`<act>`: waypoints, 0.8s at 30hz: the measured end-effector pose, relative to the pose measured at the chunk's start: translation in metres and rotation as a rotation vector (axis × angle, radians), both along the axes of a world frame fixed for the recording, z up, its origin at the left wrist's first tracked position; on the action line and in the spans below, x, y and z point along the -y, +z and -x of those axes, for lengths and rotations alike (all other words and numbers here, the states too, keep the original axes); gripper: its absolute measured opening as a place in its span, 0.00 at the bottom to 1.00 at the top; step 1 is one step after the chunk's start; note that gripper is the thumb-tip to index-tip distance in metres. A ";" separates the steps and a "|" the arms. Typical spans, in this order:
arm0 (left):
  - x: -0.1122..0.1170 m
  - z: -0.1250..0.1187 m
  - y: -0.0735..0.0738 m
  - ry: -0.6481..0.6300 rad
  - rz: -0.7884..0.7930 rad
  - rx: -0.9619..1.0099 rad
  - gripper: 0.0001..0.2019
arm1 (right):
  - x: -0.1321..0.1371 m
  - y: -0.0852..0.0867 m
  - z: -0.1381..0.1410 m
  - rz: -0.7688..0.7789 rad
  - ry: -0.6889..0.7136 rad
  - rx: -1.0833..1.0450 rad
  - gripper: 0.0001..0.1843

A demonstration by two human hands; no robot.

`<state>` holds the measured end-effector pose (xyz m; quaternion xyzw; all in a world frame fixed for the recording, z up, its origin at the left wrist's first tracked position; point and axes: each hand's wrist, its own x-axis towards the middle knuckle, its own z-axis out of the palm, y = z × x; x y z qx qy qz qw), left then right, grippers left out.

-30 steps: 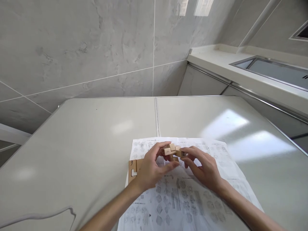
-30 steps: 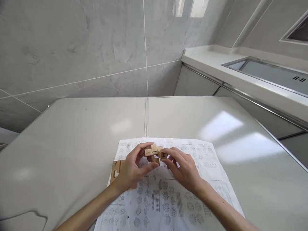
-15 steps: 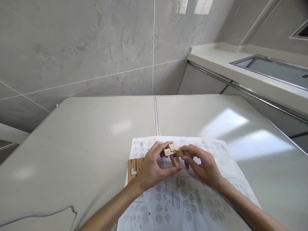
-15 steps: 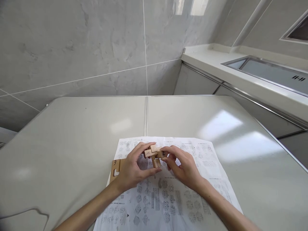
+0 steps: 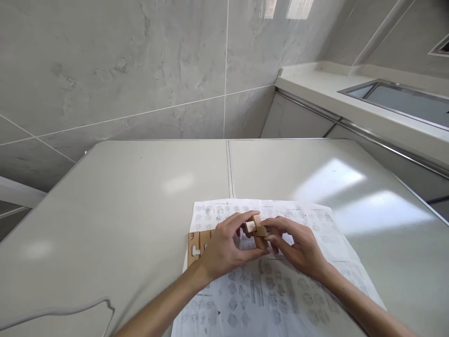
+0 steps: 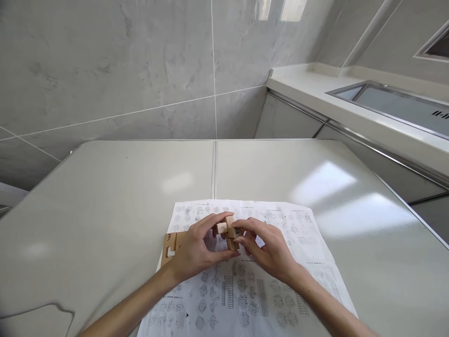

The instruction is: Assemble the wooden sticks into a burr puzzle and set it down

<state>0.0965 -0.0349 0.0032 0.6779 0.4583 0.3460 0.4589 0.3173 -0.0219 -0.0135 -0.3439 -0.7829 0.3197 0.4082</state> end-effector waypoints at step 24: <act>-0.001 0.004 -0.006 -0.130 -0.107 0.150 0.39 | -0.005 0.001 -0.002 0.644 0.123 -0.032 0.30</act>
